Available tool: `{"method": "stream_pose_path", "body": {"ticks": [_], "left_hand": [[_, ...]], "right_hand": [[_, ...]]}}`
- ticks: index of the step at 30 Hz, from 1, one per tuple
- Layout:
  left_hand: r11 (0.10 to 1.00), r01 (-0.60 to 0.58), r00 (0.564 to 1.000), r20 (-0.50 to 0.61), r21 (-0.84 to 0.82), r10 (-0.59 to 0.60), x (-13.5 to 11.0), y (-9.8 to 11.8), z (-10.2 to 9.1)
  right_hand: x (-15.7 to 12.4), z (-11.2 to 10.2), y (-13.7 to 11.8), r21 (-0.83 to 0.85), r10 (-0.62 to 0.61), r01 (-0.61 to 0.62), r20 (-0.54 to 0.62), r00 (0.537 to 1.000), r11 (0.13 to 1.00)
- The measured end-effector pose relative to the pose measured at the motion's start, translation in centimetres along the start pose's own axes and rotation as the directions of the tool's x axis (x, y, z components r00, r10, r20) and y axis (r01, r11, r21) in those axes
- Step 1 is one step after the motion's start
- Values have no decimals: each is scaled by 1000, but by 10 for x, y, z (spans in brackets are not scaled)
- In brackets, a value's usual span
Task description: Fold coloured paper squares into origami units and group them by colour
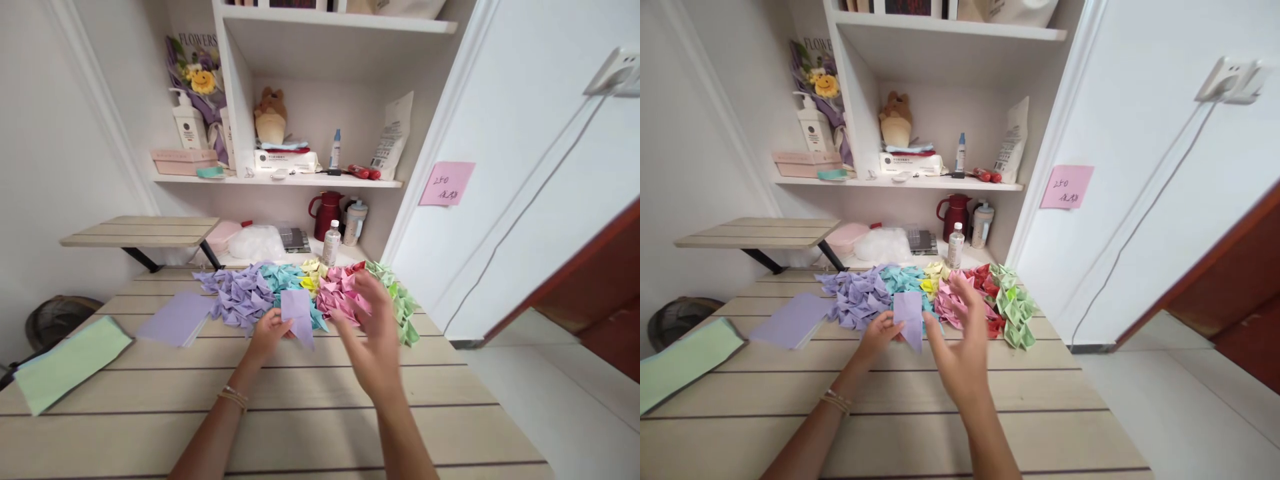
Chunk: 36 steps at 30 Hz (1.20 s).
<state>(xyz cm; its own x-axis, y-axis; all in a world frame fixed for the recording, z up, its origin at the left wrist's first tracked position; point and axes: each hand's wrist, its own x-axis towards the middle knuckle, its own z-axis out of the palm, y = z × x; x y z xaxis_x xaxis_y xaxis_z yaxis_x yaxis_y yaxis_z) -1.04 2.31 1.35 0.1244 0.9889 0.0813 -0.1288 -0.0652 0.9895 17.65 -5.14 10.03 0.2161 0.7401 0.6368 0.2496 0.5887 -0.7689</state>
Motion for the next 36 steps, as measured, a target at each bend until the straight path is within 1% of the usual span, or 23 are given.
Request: {"method": "stream_pose_path", "body": {"ticks": [2,3,4,5,6,7,9,12,14,17,20,22,24,27,30,32,34,36], "left_hand": [[1000,-11,999,32,9,10,-1,0,0],[1000,-18,998,53,19,17,-1,0,-1],[999,-27,997,78,32,25,-2,0,-1],[998,-35,994,102,47,30,-2,1,-1],[997,-41,992,122,60,33,-3,1,-1],[997,-44,991,133,70,34,-3,1,-2],[996,-43,991,131,74,33,-3,0,-2],[997,-18,996,88,80,11,-2,-2,-2],[995,23,998,63,100,-30,-1,-4,-2],[994,83,995,53,68,-86,-2,-2,-1],[994,96,993,75,-58,-92,-5,5,1],[989,78,994,90,-124,-67,-6,10,2],[986,53,996,82,-160,-40,-6,13,2],[986,29,998,57,-166,-19,-6,14,1],[990,33,996,89,-137,-21,-6,13,1],[992,34,996,89,-125,-23,-6,12,1],[992,16,999,53,-123,-10,-6,12,2],[993,-13,1000,7,-121,14,-7,13,4]], "right_hand": [[2,14,19,31,147,-148,40,988,988],[2,21,31,66,232,-239,89,969,969],[2,28,43,106,309,-326,150,939,939],[1,34,55,172,357,-399,231,905,901],[0,38,65,237,384,-457,298,874,857],[-1,42,74,289,401,-501,341,850,816],[-4,44,87,334,431,-543,355,830,770],[-8,43,93,342,470,-549,289,834,763],[-9,40,92,338,465,-533,265,845,776],[-7,37,91,284,368,-445,286,885,849],[-6,34,91,201,238,-309,311,920,930],[-6,31,91,139,196,-253,328,924,957],[-7,30,89,92,185,-230,349,919,969],[-8,29,87,85,191,-235,352,916,968],[-9,31,86,139,259,-317,324,910,938],[-10,32,86,169,318,-373,281,905,912],[-10,32,86,178,352,-396,234,906,901],[-11,32,85,198,362,-404,216,907,893]]}}
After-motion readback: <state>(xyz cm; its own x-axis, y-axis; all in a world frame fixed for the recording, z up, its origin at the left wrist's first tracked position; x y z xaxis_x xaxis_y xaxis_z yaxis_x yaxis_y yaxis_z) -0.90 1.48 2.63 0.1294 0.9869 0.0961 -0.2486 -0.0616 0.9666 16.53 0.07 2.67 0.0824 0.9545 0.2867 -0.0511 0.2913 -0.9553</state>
